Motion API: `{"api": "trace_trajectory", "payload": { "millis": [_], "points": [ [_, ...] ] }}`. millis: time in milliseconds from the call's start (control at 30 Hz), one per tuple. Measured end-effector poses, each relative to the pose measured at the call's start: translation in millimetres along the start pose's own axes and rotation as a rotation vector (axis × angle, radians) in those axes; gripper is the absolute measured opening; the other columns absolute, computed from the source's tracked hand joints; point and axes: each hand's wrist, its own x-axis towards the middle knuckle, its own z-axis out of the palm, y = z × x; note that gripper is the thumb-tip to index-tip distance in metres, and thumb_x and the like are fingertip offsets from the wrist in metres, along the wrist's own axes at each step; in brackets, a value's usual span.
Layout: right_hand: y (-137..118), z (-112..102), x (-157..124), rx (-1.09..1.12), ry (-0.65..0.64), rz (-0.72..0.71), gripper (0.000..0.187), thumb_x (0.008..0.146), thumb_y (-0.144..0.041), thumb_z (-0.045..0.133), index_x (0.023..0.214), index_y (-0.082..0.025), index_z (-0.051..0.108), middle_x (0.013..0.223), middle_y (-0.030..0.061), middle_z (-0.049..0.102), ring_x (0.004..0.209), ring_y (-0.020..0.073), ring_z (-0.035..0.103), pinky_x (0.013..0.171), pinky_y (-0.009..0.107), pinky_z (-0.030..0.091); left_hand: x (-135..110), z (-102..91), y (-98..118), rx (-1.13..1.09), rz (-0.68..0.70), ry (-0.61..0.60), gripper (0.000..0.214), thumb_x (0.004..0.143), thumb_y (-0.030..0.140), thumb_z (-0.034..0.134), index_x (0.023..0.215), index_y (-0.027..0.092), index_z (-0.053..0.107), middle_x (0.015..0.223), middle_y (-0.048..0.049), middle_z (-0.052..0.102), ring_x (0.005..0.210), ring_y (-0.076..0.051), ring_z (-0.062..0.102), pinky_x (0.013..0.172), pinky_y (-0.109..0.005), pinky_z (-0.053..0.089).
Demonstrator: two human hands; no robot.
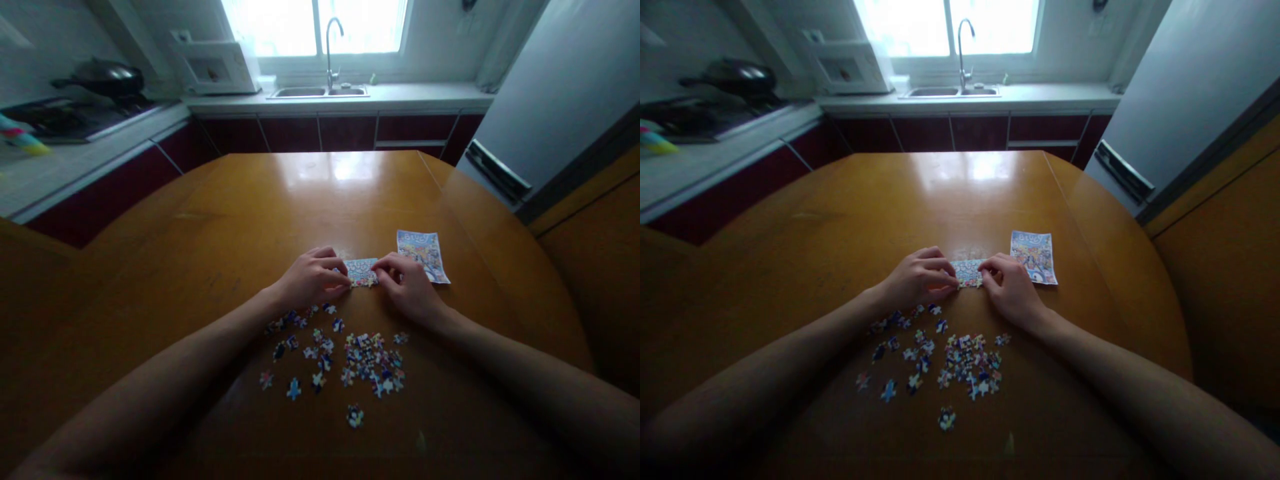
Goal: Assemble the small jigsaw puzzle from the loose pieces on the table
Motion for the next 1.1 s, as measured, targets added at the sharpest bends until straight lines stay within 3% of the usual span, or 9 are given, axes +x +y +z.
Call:
{"api": "trace_trajectory", "payload": {
  "millis": [167, 400, 633, 900, 1100],
  "points": [
    [0, 2, -3, -0.179, -0.072, -0.166, 0.022, 0.085, -0.011, 0.056, 0.096, -0.019, 0.073, 0.098, 0.0089, 0.065, 0.098, 0.0235, 0.054, 0.090, 0.040, 0.045, 0, 0.2, 0, 0.000, 0.013, -0.002, 0.014, 0.092, 0.030, 0.060, 0.093, 0.031, 0.074, 0.094, 0.0019, 0.072, 0.087, -0.016, 0.056, 0.082, -0.032, 0.047],
    [-4, 2, -7, -0.264, -0.135, -0.236, 0.023, 0.086, -0.012, 0.057, 0.096, -0.021, 0.076, 0.108, 0.0112, 0.062, 0.106, 0.0262, 0.051, 0.093, 0.044, 0.046, 1, -4.1, 4, -0.015, -0.005, -0.031, 0.015, 0.092, 0.032, 0.059, 0.094, 0.030, 0.074, 0.102, -0.0014, 0.068, 0.092, -0.018, 0.054, 0.085, -0.034, 0.048],
    [-4, 4, -8, -0.261, -0.166, -0.254, 0.023, 0.088, -0.015, 0.058, 0.098, -0.024, 0.076, 0.112, 0.0105, 0.062, 0.107, 0.0259, 0.051, 0.093, 0.044, 0.047, 1, -1.8, 5, -0.026, -0.030, -0.019, 0.018, 0.090, 0.020, 0.058, 0.100, 0.028, 0.071, 0.111, -0.0041, 0.061, 0.102, -0.021, 0.049, 0.092, -0.037, 0.048],
    [-5, 5, -9, -0.276, -0.156, -0.252, 0.024, 0.089, -0.012, 0.054, 0.101, -0.022, 0.072, 0.114, 0.0111, 0.061, 0.109, 0.0259, 0.051, 0.094, 0.045, 0.046, -2, -2.9, 0, 0.013, -0.110, 0.161, 0.030, 0.081, 0.002, 0.053, 0.091, 0.025, 0.069, 0.108, -0.0032, 0.060, 0.101, -0.021, 0.046, 0.089, -0.036, 0.047],
    [-8, 7, -11, -0.305, -0.188, -0.278, 0.023, 0.094, -0.018, 0.053, 0.099, -0.024, 0.074, 0.120, 0.0120, 0.059, 0.114, 0.0277, 0.049, 0.094, 0.047, 0.046, -2, -2.0, 0, 0.008, -0.058, 0.108, 0.034, 0.079, 0.003, 0.056, 0.091, 0.029, 0.073, 0.113, -0.0022, 0.059, 0.103, -0.022, 0.045, 0.092, -0.039, 0.046]
  ]
}}
